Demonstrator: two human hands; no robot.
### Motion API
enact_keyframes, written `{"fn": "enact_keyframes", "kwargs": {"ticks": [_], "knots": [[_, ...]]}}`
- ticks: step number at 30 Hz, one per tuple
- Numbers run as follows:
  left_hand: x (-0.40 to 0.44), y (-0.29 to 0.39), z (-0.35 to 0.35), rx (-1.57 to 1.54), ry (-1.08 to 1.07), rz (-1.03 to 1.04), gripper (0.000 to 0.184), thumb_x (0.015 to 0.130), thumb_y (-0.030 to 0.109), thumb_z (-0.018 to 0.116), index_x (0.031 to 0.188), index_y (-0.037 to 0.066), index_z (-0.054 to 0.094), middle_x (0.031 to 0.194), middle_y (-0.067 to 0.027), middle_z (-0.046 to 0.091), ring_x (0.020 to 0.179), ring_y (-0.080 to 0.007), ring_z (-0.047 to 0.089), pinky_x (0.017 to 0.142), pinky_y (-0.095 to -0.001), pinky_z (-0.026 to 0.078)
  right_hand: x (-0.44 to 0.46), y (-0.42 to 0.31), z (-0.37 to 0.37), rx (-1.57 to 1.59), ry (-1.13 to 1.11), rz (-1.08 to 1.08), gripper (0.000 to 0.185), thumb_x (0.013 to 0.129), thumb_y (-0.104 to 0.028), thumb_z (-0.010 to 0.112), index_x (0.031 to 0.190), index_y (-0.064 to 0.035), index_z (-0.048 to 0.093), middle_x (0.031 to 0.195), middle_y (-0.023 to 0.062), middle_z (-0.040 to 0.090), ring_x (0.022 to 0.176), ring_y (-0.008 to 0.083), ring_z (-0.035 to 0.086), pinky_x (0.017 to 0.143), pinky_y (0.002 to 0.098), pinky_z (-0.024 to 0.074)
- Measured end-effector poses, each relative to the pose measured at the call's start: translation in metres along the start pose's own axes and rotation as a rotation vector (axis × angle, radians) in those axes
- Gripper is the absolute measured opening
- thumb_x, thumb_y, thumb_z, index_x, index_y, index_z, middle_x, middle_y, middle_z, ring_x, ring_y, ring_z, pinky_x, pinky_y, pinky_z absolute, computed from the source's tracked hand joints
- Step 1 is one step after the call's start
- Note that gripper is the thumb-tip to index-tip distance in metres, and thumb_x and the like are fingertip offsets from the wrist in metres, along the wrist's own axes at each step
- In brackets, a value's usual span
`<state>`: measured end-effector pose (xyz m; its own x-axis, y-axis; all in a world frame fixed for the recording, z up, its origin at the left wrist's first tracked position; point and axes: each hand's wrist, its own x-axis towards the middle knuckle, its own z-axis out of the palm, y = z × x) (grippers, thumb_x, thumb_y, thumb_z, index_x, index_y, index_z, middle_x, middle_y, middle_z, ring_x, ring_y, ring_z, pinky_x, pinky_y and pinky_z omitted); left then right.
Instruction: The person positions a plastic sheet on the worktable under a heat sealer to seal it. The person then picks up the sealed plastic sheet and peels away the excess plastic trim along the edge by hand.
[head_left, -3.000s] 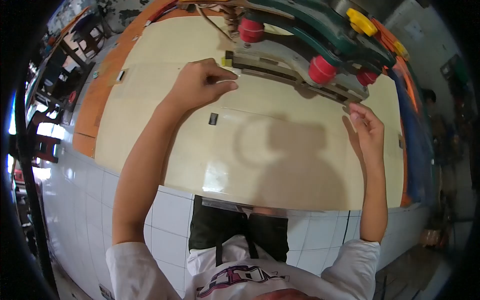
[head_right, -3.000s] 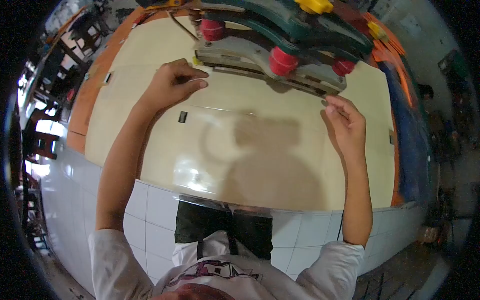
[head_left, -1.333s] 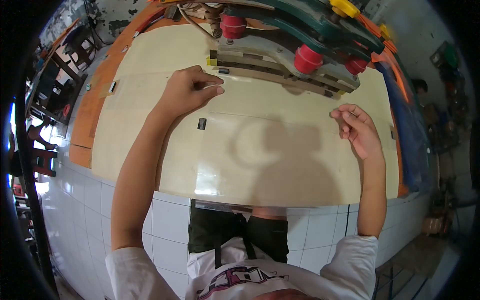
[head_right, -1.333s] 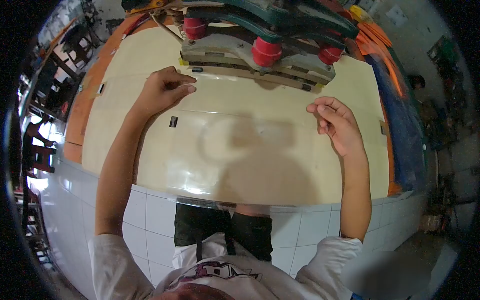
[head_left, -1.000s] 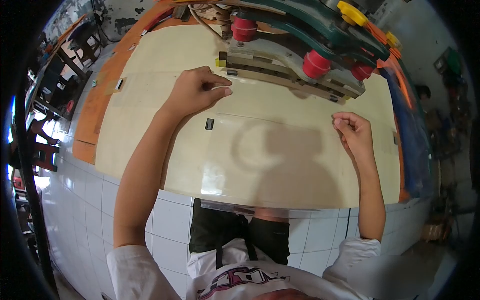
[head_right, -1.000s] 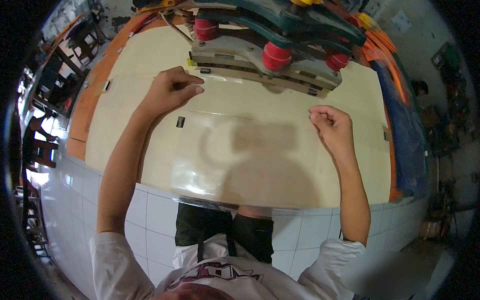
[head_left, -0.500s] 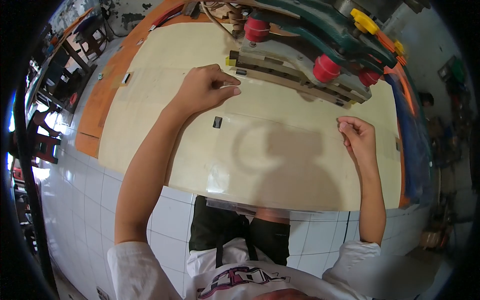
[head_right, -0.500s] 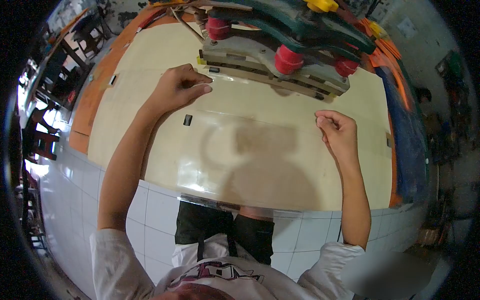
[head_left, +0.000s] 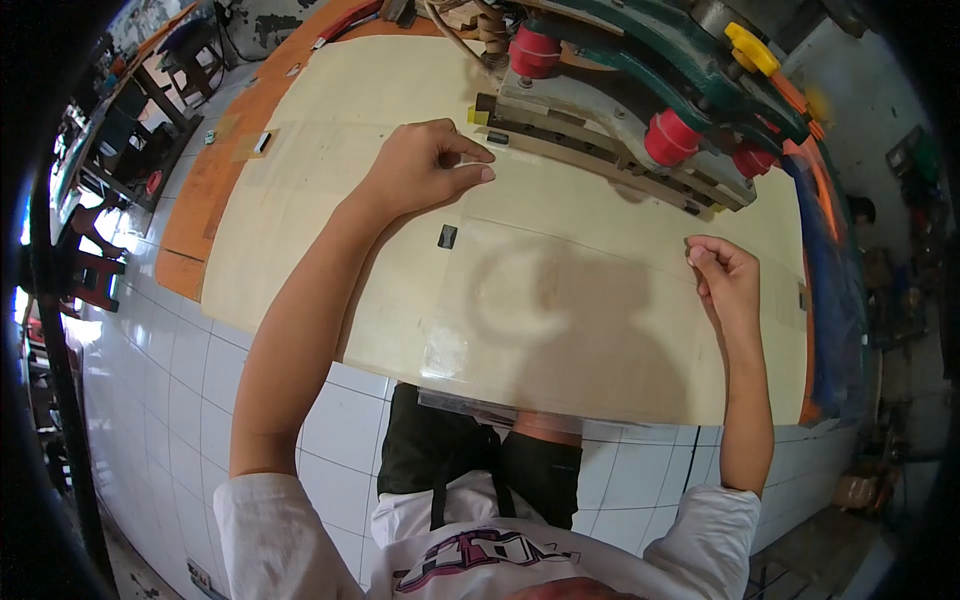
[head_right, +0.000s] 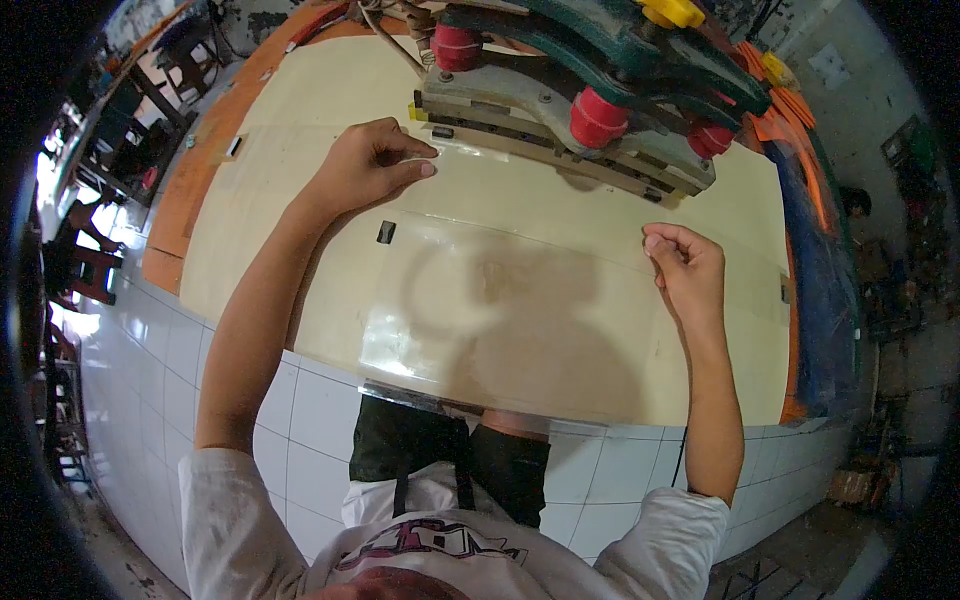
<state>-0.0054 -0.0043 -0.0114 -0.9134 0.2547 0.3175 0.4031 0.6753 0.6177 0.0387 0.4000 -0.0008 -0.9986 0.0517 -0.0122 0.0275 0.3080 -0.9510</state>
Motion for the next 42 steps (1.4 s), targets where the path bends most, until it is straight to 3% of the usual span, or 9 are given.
{"fn": "enact_keyframes", "kwargs": {"ticks": [15, 18, 20, 22, 26, 30, 37, 39, 42], "knots": [[0.0, 0.002, 0.0, -0.009, 0.014, -0.004, 0.025, 0.081, 0.025, 0.081, 0.1, 0.008, 0.079, 0.081, -0.0094, 0.064, 0.071, -0.0201, 0.063, 0.066, -0.0327, 0.05, 0.002, 0.008, 0.002, -0.065, 0.036, -0.072, 0.014, 0.094, -0.005, 0.067, 0.104, 0.0043, 0.071, 0.069, -0.0031, 0.057, 0.053, 0.0031, 0.045, 0.047, 0.0201, 0.0329], [0.0, 0.003, 0.0, 0.007, 0.01, -0.005, 0.024, 0.082, 0.024, 0.081, 0.1, 0.008, 0.079, 0.081, -0.0093, 0.063, 0.07, -0.0194, 0.063, 0.065, -0.032, 0.049, 0.002, 0.011, 0.002, -0.056, 0.034, -0.068, 0.014, 0.093, -0.005, 0.067, 0.102, 0.0036, 0.072, 0.07, -0.0031, 0.058, 0.055, 0.0044, 0.048, 0.049, 0.0214, 0.037], [0.0, 0.001, 0.002, 0.0, 0.007, -0.018, 0.024, 0.082, 0.023, 0.081, 0.1, 0.008, 0.079, 0.081, -0.0092, 0.063, 0.069, -0.019, 0.062, 0.064, -0.0318, 0.049, 0.003, 0.016, 0.004, -0.278, 0.119, -0.241, 0.014, 0.09, -0.006, 0.069, 0.101, 0.0027, 0.073, 0.07, -0.0009, 0.062, 0.058, 0.0059, 0.053, 0.054, 0.0233, 0.0429], [0.001, -0.001, 0.004, -0.021, 0.066, 0.0, 0.024, 0.077, 0.028, 0.081, 0.095, 0.013, 0.08, 0.077, -0.0103, 0.065, 0.065, -0.0214, 0.06, 0.062, -0.0339, 0.049, -0.002, 0.004, 0.008, -0.378, 0.132, -0.27, 0.016, 0.089, -0.007, 0.069, 0.102, 0.0017, 0.073, 0.071, 0.0017, 0.064, 0.06, 0.0078, 0.055, 0.057, 0.0248, 0.0452], [-0.002, 0.006, 0.003, -0.067, 0.052, -0.023, 0.025, 0.077, 0.027, 0.081, 0.095, 0.011, 0.08, 0.076, -0.0098, 0.064, 0.064, -0.0202, 0.058, 0.062, -0.0334, 0.047, -0.007, 0.0, 0.008, -0.563, 0.173, -0.329, 0.021, 0.087, -0.014, 0.069, 0.104, -0.0017, 0.074, 0.075, 0.0092, 0.069, 0.061, 0.0145, 0.06, 0.061, 0.029, 0.0485], [0.0, 0.004, 0.004, -0.052, 0.056, -0.033, 0.026, 0.077, 0.025, 0.082, 0.096, 0.008, 0.079, 0.075, -0.0091, 0.062, 0.063, -0.0185, 0.057, 0.061, -0.0327, 0.046, -0.01, -0.005, 0.01, -0.652, 0.174, -0.293, 0.023, 0.088, -0.016, 0.066, 0.106, -0.005, 0.075, 0.078, 0.0096, 0.07, 0.062, 0.0197, 0.061, 0.063, 0.033, 0.0497], [0.0, 0.006, 0.002, -0.045, 0.002, -0.066, 0.024, 0.083, 0.02, 0.08, 0.1, 0.004, 0.077, 0.078, -0.0071, 0.06, 0.068, -0.0142, 0.054, 0.063, -0.0299, 0.044, -0.01, -0.004, 0.006, -0.604, 0.147, -0.218, 0.023, 0.087, -0.015, 0.066, 0.106, -0.0059, 0.075, 0.073, 0.008, 0.068, 0.06, 0.0172, 0.059, 0.063, 0.032, 0.0488], [0.0, 0.002, 0.004, -0.051, 0.022, -0.047, 0.024, 0.081, 0.022, 0.081, 0.099, 0.006, 0.078, 0.076, -0.0076, 0.061, 0.065, -0.016, 0.056, 0.062, -0.0314, 0.045, -0.009, -0.002, 0.006, -0.559, 0.137, -0.248, 0.022, 0.089, -0.007, 0.065, 0.107, 0.0021, 0.074, 0.068, 0.0, 0.061, 0.061, 0.0056, 0.052, 0.058, 0.0238, 0.0429], [0.0, 0.001, 0.005, -0.056, 0.043, -0.025, 0.025, 0.078, 0.023, 0.083, 0.098, 0.008, 0.079, 0.074, -0.0081, 0.061, 0.063, -0.0178, 0.057, 0.061, -0.0328, 0.046, -0.01, -0.003, 0.006, -0.529, 0.122, -0.206, 0.022, 0.09, -0.007, 0.064, 0.107, 0.003, 0.074, 0.068, -0.0008, 0.06, 0.062, 0.0053, 0.052, 0.059, 0.0233, 0.0433]]}}
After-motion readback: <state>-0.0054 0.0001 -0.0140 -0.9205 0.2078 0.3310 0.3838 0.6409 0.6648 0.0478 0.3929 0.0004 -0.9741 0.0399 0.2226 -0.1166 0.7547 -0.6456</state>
